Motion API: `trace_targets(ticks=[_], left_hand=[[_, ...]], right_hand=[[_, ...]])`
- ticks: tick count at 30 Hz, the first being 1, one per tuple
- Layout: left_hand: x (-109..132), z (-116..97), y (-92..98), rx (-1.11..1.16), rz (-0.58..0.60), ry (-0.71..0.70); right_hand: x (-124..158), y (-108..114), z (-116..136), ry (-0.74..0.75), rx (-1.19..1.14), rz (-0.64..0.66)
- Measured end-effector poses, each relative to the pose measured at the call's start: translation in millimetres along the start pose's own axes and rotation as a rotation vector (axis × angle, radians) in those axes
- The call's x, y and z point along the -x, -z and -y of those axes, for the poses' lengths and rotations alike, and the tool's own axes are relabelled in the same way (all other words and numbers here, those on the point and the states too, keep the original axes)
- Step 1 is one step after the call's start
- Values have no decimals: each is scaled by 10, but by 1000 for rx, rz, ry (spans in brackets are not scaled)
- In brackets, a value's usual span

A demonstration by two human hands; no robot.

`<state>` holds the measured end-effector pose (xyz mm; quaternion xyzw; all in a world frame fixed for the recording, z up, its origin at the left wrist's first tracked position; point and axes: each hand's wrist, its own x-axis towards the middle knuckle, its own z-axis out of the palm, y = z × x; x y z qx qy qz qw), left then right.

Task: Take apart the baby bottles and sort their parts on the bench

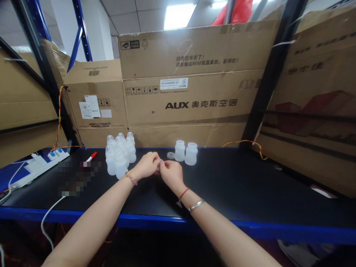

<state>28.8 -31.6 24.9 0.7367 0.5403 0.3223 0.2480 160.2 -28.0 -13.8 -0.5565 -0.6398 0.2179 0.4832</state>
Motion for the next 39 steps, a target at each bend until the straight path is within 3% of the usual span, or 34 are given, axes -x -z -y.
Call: trace_targets(ticks=[6, 12, 16, 18, 22, 25, 30, 39], left_hand=[[-86, 100, 13, 298, 159, 62], [-102, 125, -35, 310, 58, 116], [-87, 116, -57, 161, 1, 69], [-90, 108, -48, 177, 16, 59], [-102, 77, 8, 417, 116, 140], [-101, 75, 44, 477, 138, 80], [-74, 119, 65, 263, 37, -85], [31, -12, 78, -225, -106, -194]], right_hand=[[-74, 20, -102, -50, -92, -13], [-73, 2, -116, -52, -86, 9], [-29, 8, -68, 6, 22, -8], [-19, 19, -58, 29, 69, -31], [-22, 44, -56, 18, 43, -75], [-22, 54, -54, 24, -36, -79], [-20, 51, -57, 37, -94, -47], [-44, 34, -102, 132, -35, 10]])
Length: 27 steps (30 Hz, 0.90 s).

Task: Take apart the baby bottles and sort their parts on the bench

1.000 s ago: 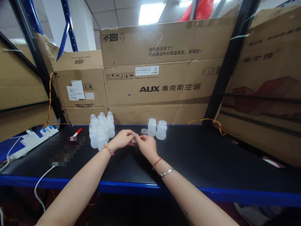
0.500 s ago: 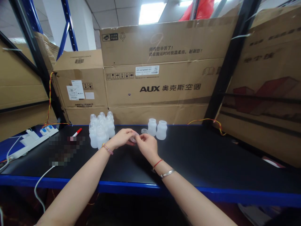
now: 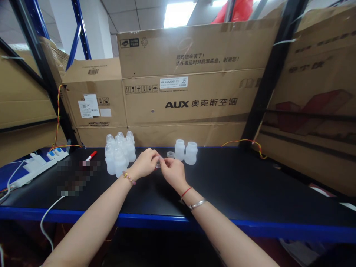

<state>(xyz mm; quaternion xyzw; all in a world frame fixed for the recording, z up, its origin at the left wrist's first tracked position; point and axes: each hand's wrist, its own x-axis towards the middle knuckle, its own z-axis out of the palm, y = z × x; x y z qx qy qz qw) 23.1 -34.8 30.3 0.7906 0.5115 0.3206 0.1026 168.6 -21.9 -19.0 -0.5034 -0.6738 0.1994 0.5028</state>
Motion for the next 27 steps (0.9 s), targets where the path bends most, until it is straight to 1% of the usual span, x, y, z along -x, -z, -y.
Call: trace_targets(ticks=[2, 5, 7, 12, 18, 20, 23, 27], left_hand=[[12, -49, -5, -50, 3, -8], [21, -90, -16, -54, 3, -5], [20, -93, -18, -41, 0, 11], [12, -81, -8, -2, 18, 82], [15, -66, 19, 75, 67, 124], [7, -31, 14, 143, 97, 133], [-19, 35, -2, 323, 134, 153], [-61, 87, -8, 597, 149, 169]], right_hand=[[5, -4, 23, -6, 37, -35], [13, -8, 56, -4, 52, -60], [17, -10, 70, 3, 24, -42], [28, -12, 91, -35, -2, -19], [19, -24, 58, 8, -33, 10], [13, -26, 38, 23, -32, 19], [-2, -18, 18, 59, -31, 13], [-45, 20, 14, 58, -168, 35]])
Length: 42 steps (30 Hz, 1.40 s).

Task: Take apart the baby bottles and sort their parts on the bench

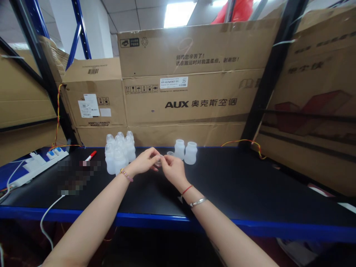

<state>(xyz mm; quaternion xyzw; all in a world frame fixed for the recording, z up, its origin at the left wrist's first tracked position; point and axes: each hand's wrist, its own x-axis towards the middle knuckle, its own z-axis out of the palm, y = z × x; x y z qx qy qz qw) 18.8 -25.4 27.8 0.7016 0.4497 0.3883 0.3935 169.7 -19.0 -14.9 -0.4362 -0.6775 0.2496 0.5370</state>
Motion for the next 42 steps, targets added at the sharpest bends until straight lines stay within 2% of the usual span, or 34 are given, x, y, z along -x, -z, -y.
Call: trace_targets(ticks=[3, 7, 12, 16, 21, 26, 35, 42], left_hand=[[-22, -2, 4, 155, 59, 51], [-34, -21, 3, 276, 77, 90], [-41, -38, 44, 602, 147, 152], [-49, 16, 53, 635, 169, 142], [-80, 129, 30, 622, 114, 101], [-133, 198, -25, 729, 31, 150], [-164, 156, -161, 843, -96, 310], [-142, 60, -205, 919, -87, 405]], right_hand=[[-24, 31, 20, -74, -114, 23], [-20, 37, 67, -158, -214, -48], [-28, 29, 97, -217, -327, -91], [-54, 49, 90, -270, -389, -125], [-61, 52, 68, -323, -460, -101], [-57, 37, 53, -362, -553, -29], [-18, -25, 26, -325, -456, -108], [50, -47, 17, -139, -130, -221]])
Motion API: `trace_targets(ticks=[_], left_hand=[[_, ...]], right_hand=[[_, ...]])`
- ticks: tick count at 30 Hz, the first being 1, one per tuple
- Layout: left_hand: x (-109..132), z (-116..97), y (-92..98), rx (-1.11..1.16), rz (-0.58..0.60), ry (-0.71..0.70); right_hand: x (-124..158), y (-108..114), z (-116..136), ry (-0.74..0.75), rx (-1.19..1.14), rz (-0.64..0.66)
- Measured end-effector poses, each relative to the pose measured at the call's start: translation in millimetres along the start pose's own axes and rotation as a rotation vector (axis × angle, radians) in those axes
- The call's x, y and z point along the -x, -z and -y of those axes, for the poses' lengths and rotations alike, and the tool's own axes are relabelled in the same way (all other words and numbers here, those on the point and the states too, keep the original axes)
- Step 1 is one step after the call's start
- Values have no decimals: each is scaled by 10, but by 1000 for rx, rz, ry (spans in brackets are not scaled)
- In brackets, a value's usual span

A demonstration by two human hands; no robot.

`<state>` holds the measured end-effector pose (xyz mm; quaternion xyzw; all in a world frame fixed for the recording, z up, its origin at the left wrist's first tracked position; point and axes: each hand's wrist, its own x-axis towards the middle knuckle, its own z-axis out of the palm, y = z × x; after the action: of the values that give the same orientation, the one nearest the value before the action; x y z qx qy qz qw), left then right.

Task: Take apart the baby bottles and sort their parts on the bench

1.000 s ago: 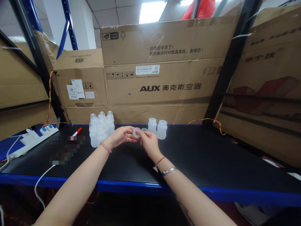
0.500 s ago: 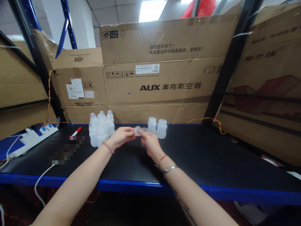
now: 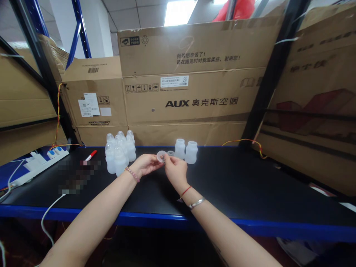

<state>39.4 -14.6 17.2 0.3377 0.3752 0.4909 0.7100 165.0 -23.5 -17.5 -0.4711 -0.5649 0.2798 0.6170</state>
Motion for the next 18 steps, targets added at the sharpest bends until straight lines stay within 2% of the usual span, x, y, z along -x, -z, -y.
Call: trace_targets(ticks=[3, 9, 12, 15, 18], left_hand=[[11, -4, 25, -12, 20, 2], [87, -102, 68, -244, 8, -49], [133, -121, 42, -406, 30, -161], [153, -68, 19, -725, 54, -333], [150, -7, 23, -1033, -43, -586]], right_hand=[[23, 4, 15, 35, 106, -32], [51, -9, 41, 80, 339, -18], [38, -2, 38, 59, 439, -32], [29, 11, 35, 49, 460, -59], [42, 8, 41, 70, 458, -61]])
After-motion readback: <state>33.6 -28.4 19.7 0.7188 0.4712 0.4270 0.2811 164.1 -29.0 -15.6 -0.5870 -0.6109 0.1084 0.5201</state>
